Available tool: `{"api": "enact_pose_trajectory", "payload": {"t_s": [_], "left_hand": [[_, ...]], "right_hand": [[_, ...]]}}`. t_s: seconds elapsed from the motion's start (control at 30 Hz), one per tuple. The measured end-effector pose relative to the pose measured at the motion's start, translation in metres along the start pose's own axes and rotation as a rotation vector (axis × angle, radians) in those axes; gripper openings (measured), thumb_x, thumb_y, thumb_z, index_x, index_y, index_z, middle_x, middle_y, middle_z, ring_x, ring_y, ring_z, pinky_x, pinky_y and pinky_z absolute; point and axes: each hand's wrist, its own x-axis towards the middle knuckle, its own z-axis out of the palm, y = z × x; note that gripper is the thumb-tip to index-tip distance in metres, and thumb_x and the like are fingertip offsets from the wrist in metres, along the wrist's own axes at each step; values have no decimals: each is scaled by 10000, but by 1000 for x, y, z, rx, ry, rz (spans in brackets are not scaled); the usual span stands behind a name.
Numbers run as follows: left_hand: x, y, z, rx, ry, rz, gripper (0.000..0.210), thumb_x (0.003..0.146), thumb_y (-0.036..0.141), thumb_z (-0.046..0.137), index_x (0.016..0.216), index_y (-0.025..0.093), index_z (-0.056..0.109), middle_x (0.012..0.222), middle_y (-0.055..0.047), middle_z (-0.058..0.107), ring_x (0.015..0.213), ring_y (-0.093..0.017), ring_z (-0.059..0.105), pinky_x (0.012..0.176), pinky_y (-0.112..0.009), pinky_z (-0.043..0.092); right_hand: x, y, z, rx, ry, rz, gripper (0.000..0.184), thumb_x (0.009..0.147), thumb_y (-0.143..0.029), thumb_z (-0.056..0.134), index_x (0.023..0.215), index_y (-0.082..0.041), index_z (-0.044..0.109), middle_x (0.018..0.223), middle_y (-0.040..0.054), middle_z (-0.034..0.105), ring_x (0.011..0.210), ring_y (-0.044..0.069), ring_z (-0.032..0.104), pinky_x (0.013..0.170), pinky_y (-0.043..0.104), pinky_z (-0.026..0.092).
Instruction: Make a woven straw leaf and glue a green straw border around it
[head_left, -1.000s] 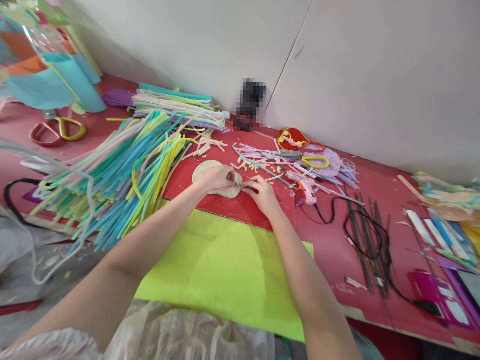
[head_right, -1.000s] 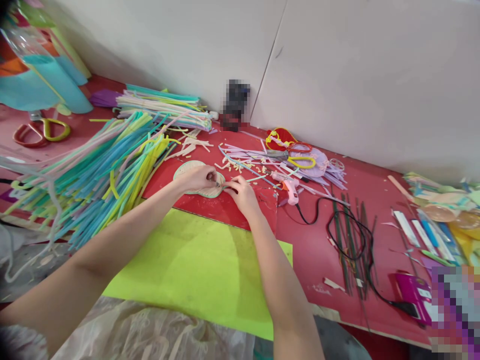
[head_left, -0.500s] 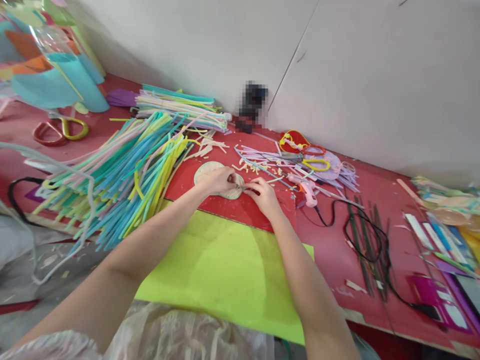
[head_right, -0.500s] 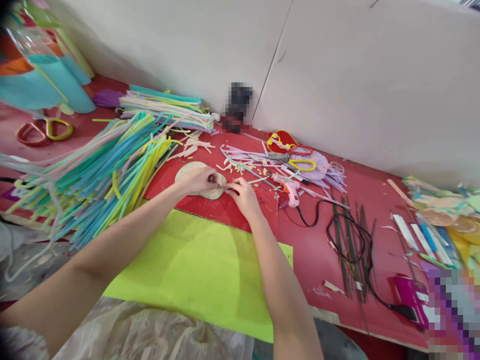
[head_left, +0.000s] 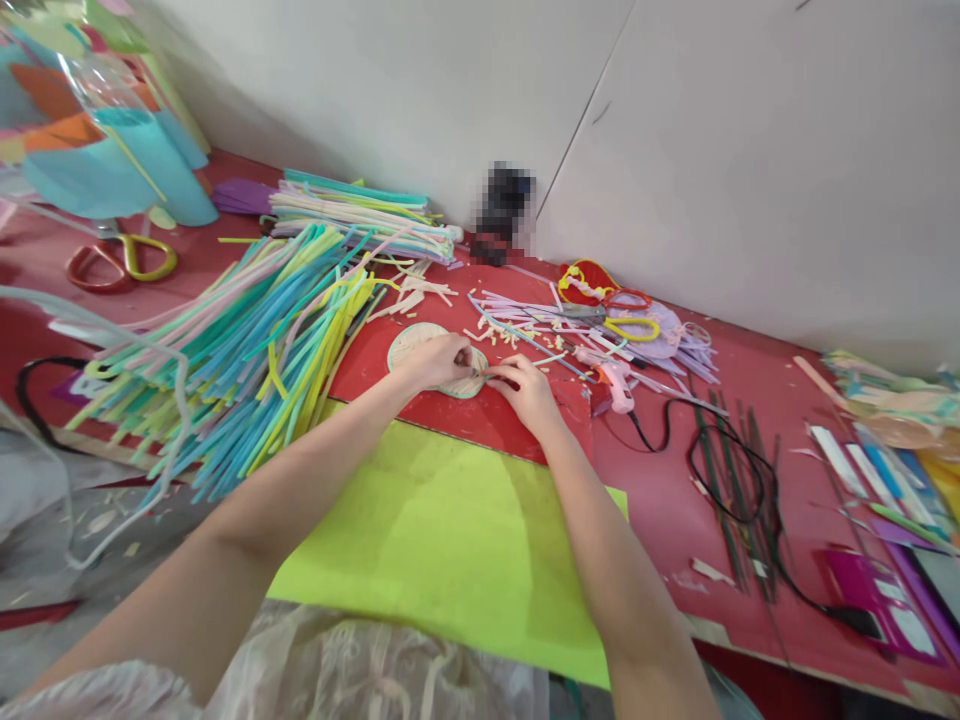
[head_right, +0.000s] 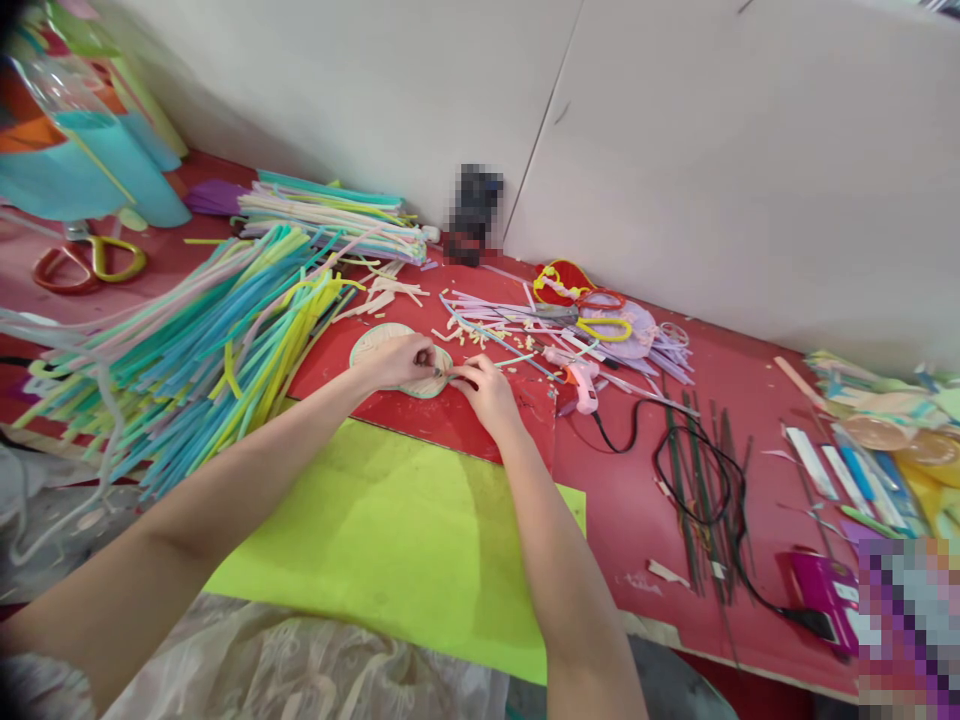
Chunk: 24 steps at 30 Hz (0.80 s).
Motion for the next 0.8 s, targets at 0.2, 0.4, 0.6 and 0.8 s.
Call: {"api": "enact_pose_trajectory", "payload": {"t_s": [0.2,0.4,0.6,0.8], "left_hand": [[-1,1,-2,-42,35,11,87,754,259,618,805,189,621,753,1,646,679,-134,575,631,-244,406],[-5,-44,-50,-123,545,-341,244,879,275,456,879,158,671,882,-63,704,807,-166,626,755,-268,454],[-15,-59,-62,33,449,-599,425,939,375,372,722,163,670,757,-124,679,780,-234,636,759,-325,445],[-7,-45,-48,-4,397,-494,442,931,423,390,690,168,659,665,-87,636,709,-212,607,655,-289,405]], "right_hand": [[1,0,0,19,5,4,180,903,-313,604,1028,-290,731,946,33,585,870,178,608,833,331,494],[2,-2,0,37,2,5,183,909,-318,595,1020,-288,737,955,44,596,873,189,614,837,356,497],[1,-2,0,13,12,7,184,900,-321,607,1026,-284,736,956,44,590,882,194,619,829,353,494],[2,0,1,13,15,0,177,895,-331,616,1018,-294,737,948,35,592,867,186,617,823,347,493]]}}
